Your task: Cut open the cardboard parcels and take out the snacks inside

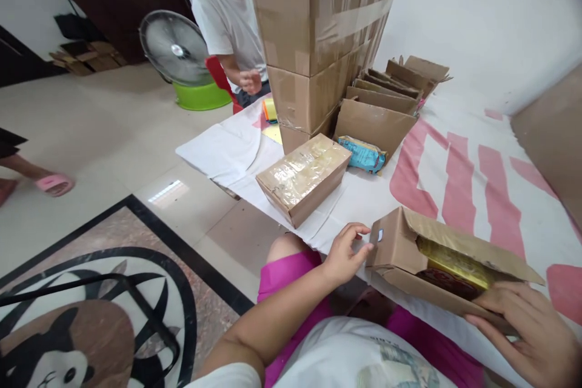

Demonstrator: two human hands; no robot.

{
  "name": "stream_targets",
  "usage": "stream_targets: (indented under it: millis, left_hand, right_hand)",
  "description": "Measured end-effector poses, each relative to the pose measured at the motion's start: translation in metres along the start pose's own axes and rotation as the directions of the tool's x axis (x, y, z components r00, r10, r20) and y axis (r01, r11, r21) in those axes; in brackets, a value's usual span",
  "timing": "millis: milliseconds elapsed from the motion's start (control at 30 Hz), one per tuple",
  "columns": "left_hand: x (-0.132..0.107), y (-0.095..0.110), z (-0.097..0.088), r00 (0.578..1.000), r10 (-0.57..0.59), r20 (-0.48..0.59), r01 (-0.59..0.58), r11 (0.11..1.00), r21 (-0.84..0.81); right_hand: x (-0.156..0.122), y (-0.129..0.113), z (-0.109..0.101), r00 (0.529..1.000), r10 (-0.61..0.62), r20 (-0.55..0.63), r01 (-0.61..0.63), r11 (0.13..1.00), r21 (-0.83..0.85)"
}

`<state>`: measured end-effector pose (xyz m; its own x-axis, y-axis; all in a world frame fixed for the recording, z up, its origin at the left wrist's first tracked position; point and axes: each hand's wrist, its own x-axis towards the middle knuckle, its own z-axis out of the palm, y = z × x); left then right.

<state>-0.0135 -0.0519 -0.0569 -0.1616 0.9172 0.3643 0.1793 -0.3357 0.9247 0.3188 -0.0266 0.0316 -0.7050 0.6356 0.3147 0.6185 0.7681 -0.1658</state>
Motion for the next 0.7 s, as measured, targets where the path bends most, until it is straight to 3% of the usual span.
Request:
stream_targets:
  millis: [100, 200, 467, 567, 700]
  left_hand:
    - [0.006, 0.004, 0.002, 0.992, 0.125, -0.007, -0.125, 0.991, 0.049]
    - [0.009, 0.008, 0.004, 0.982, 0.183, -0.053, -0.174, 0.975, 0.141]
    - [0.019, 0.003, 0.012, 0.994, 0.080, -0.075, -0.068, 0.985, 0.157]
    - [0.020, 0.009, 0.009, 0.986, 0.072, -0.152, -0.052, 0.989, 0.136]
    - [0.015, 0.035, 0.001, 0.938, 0.244, -0.247, -0.203, 0.962, 0.181]
  right_hand:
    - [0.005, -0.004, 0.000, 1.000, 0.006, 0.012, -0.006, 1.000, 0.002]
    - [0.010, -0.008, -0.002, 1.000, 0.007, -0.002, -0.007, 1.000, -0.004]
    - [0.022, -0.017, -0.007, 0.994, -0.088, -0.069, 0.087, 0.996, -0.024]
    - [0.020, -0.018, -0.007, 0.995, -0.069, -0.073, 0.068, 0.998, -0.011]
    - [0.018, -0.022, -0.013, 1.000, 0.015, -0.010, -0.015, 0.999, 0.041]
